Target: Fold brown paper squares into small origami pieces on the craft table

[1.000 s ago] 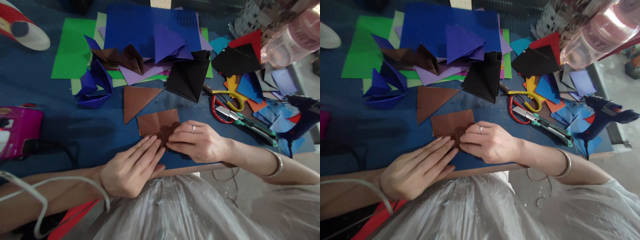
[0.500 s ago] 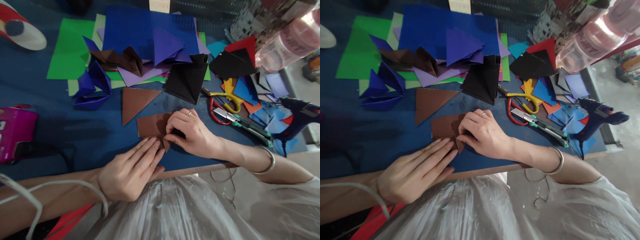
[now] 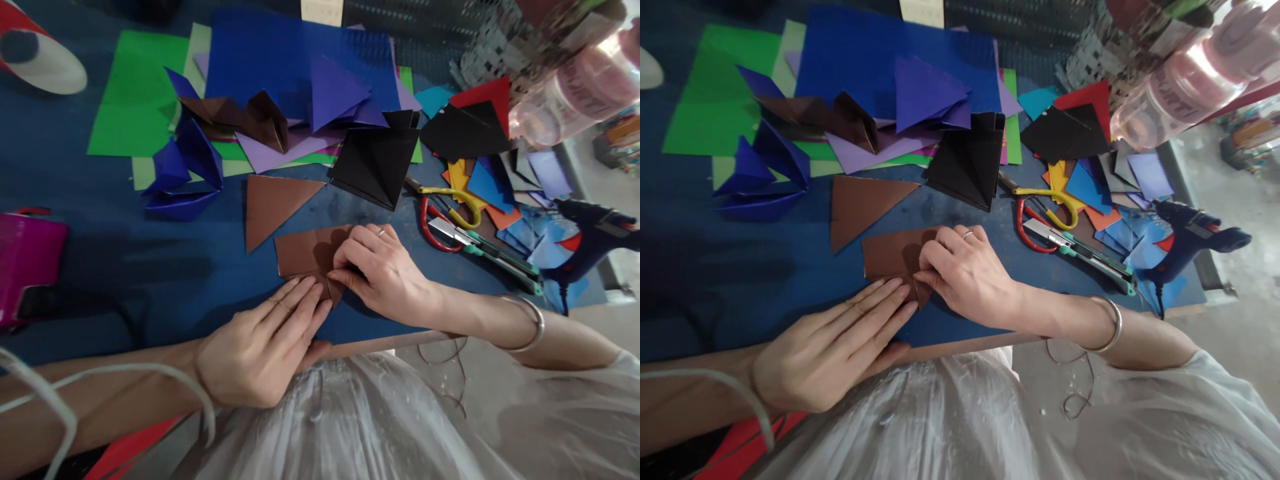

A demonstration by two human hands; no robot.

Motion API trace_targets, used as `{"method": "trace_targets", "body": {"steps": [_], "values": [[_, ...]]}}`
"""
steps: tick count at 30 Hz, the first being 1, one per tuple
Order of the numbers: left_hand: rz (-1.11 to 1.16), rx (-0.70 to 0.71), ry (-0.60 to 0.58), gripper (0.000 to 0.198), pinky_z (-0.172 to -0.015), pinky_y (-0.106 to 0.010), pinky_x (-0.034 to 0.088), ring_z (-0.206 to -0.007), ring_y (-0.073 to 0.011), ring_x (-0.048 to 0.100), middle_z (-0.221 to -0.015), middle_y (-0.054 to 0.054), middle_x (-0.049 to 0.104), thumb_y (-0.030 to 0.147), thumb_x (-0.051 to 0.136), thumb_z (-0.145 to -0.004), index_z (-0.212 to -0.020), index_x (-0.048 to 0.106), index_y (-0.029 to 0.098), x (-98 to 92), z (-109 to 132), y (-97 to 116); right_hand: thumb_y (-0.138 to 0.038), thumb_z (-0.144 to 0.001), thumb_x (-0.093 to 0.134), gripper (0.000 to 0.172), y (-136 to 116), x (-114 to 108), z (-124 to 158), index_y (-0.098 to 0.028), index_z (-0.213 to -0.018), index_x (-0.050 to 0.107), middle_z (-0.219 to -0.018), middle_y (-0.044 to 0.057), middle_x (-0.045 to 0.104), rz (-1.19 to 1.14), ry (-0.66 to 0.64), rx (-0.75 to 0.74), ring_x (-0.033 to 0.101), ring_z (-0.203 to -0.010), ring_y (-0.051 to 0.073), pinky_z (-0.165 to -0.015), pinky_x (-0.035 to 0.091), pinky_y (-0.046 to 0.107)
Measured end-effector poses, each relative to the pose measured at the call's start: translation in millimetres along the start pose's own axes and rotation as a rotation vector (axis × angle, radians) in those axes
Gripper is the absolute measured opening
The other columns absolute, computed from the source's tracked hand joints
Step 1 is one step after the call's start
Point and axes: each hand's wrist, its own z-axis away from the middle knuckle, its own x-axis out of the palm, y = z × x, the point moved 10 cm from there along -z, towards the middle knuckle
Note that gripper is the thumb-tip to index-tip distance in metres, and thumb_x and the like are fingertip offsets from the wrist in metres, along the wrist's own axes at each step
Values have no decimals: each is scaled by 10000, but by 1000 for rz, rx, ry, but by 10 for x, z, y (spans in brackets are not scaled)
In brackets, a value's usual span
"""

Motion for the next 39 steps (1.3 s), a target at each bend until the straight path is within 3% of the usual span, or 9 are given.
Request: {"method": "trace_targets", "body": {"steps": [15, 28, 35, 39], "values": [[15, 12, 2, 354, -876, -436, 676, -1037, -360, 765, -1094, -266, 765, 234, 661, -960, -1136, 692, -72, -26, -38, -12, -298, -1063, 491, 244, -32, 22, -5, -176, -903, 629, -881, 56, 645, 103, -23, -5, 498, -800, 223, -761, 293, 358], [20, 18, -34, 465, -901, -460, 662, -1082, -374, 748, -1157, -279, 744, 349, 596, -994, -1237, 664, -41, -6, 12, -5, -295, -1065, 480, 246, -27, 42, -4, -168, -927, 639, -901, 67, 647, 128, -40, 1, 511, -825, 229, -768, 283, 364], [69, -30, -5, 495, -1021, -464, 612, -1193, -378, 696, -1211, -289, 723, 333, 606, -975, -1245, 652, -80, 15, 65, -25, -311, -1066, 479, 248, -23, 56, -12, -175, -938, 642, -905, 68, 649, 133, -59, 9, 498, -822, 234, -767, 286, 368], [144, -85, -7, 433, -1085, -451, 578, -1239, -348, 672, -1234, -237, 730, 280, 587, -970, -1253, 666, -38, 60, 110, -74, -311, -1066, 478, 244, -16, 72, -17, -181, -946, 646, -922, 70, 657, 118, -89, 25, 497, -830, 237, -778, 295, 374]]}}
